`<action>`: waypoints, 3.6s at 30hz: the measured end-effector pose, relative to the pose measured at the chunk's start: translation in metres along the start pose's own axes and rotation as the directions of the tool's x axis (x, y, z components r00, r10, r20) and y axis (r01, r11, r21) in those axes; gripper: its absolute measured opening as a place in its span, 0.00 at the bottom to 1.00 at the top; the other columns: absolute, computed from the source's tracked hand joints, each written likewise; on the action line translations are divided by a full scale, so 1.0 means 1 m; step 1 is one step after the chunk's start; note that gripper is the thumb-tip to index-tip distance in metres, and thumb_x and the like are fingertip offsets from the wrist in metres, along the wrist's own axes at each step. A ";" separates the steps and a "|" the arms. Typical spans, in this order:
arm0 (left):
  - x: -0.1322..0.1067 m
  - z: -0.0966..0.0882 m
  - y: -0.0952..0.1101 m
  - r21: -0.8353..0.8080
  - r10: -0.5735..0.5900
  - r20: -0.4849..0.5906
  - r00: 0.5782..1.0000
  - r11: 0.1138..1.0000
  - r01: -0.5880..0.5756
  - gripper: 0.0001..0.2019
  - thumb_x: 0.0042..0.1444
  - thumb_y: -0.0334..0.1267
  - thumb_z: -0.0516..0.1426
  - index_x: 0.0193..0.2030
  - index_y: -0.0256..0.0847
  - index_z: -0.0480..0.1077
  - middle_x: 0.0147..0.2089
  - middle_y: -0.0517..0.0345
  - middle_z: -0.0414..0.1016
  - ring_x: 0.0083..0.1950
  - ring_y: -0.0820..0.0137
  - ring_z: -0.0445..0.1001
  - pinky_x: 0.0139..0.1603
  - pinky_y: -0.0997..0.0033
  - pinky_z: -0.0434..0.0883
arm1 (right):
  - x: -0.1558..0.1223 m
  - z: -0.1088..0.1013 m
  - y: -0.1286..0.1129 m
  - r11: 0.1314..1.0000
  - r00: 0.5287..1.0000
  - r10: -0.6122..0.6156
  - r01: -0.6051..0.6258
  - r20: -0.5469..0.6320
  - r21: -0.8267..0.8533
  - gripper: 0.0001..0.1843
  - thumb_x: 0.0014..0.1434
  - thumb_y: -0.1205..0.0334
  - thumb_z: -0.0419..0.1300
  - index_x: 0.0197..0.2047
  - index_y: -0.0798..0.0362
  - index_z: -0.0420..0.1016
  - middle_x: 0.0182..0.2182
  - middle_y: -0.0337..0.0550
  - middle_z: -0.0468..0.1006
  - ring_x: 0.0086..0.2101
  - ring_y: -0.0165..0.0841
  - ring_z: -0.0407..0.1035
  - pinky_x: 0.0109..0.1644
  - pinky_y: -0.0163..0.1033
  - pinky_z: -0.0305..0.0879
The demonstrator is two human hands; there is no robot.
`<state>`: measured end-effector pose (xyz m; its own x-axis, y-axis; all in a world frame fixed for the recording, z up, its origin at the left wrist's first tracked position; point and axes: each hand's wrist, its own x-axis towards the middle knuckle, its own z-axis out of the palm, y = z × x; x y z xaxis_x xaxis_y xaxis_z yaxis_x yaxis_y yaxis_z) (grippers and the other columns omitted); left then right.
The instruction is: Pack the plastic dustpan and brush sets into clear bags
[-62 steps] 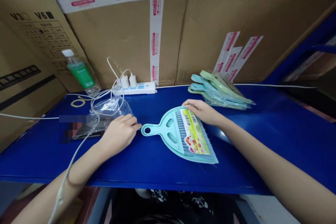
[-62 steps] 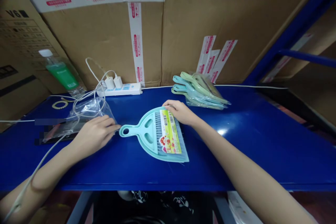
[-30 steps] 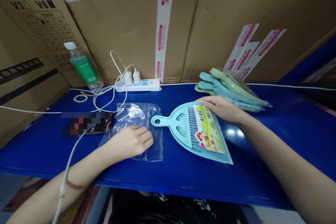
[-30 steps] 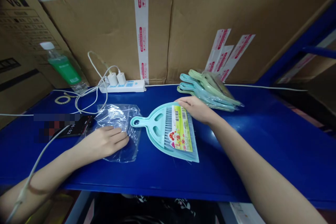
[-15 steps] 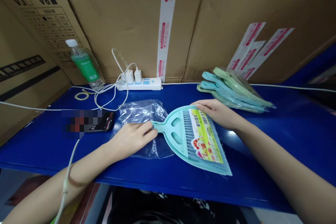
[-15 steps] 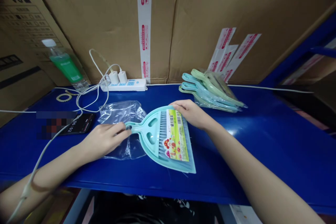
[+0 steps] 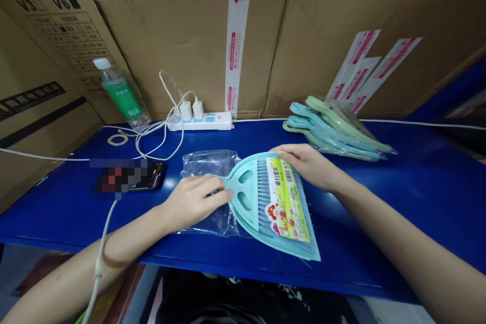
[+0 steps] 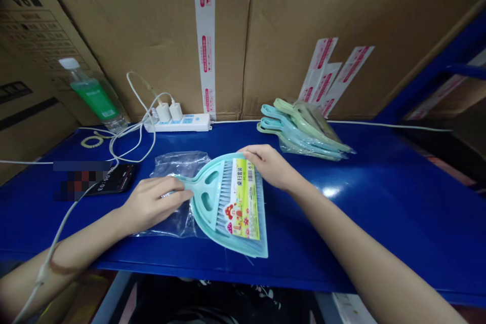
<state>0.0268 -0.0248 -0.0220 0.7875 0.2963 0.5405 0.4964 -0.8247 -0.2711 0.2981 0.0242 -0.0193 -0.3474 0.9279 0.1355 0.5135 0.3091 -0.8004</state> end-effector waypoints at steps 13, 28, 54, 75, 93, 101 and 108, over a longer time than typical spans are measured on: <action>-0.006 -0.020 -0.034 0.367 -0.690 0.513 0.510 0.714 0.596 0.12 0.61 0.29 0.43 0.37 0.37 0.68 0.25 0.55 0.75 0.26 0.62 0.76 0.25 0.69 0.65 | 0.004 -0.004 0.013 0.995 0.996 0.078 -0.076 -0.030 0.066 0.21 0.51 0.43 0.53 0.30 0.51 0.77 0.29 0.43 0.79 0.32 0.39 0.72 0.37 0.44 0.68; -0.006 -0.008 -0.035 -0.390 -0.470 0.774 0.424 0.174 0.904 0.08 0.61 0.41 0.46 0.37 0.40 0.59 0.19 0.65 0.72 0.16 0.73 0.69 0.20 0.77 0.65 | -0.002 0.016 -0.001 0.990 0.995 0.099 -0.098 -0.010 0.100 0.22 0.51 0.45 0.51 0.32 0.53 0.77 0.30 0.45 0.80 0.32 0.38 0.72 0.36 0.42 0.67; 0.005 -0.023 -0.037 0.182 -0.645 0.681 0.346 0.607 0.773 0.09 0.61 0.35 0.43 0.31 0.42 0.61 0.22 0.63 0.70 0.26 0.68 0.71 0.31 0.71 0.62 | -0.005 0.018 -0.001 0.960 0.973 0.124 -0.167 0.195 0.225 0.30 0.44 0.54 0.65 0.51 0.51 0.68 0.45 0.47 0.72 0.35 0.35 0.74 0.38 0.44 0.74; 0.007 -0.026 -0.036 0.336 -0.660 0.666 0.347 0.681 0.651 0.11 0.62 0.35 0.41 0.36 0.41 0.63 0.27 0.58 0.73 0.31 0.64 0.73 0.29 0.70 0.60 | -0.007 0.029 0.001 0.989 0.994 0.110 -0.108 -0.014 0.101 0.20 0.51 0.44 0.57 0.40 0.49 0.59 0.36 0.41 0.68 0.24 0.28 0.67 0.27 0.39 0.66; 0.008 -0.026 -0.034 0.477 -0.691 0.660 0.296 0.689 0.545 0.14 0.64 0.36 0.39 0.43 0.39 0.64 0.32 0.51 0.76 0.37 0.55 0.77 0.33 0.65 0.66 | -0.007 0.036 0.000 0.995 0.992 -0.027 0.015 -0.120 -0.099 0.10 0.54 0.57 0.58 0.35 0.50 0.79 0.36 0.43 0.70 0.20 0.23 0.60 0.28 0.38 0.66; 0.006 -0.026 -0.034 0.473 -0.697 0.648 0.308 0.685 0.554 0.15 0.64 0.36 0.39 0.42 0.39 0.65 0.31 0.51 0.75 0.35 0.56 0.77 0.33 0.66 0.66 | -0.006 0.031 0.006 0.999 1.000 0.009 -0.008 0.016 -0.035 0.14 0.51 0.56 0.62 0.42 0.46 0.81 0.41 0.45 0.71 0.21 0.24 0.61 0.25 0.38 0.66; 0.007 -0.025 -0.037 0.479 -0.704 0.645 0.299 0.676 0.559 0.15 0.64 0.37 0.39 0.43 0.39 0.65 0.31 0.50 0.75 0.35 0.57 0.77 0.33 0.66 0.67 | -0.006 0.032 0.005 1.000 1.000 0.013 -0.012 0.028 -0.021 0.13 0.57 0.56 0.57 0.41 0.45 0.81 0.38 0.44 0.69 0.24 0.26 0.63 0.29 0.39 0.70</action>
<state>0.0050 -0.0044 0.0121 0.1214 0.9794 -0.1613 0.9513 -0.1612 -0.2626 0.2780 0.0141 -0.0429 -0.3629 0.9255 0.1085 0.5340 0.3019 -0.7897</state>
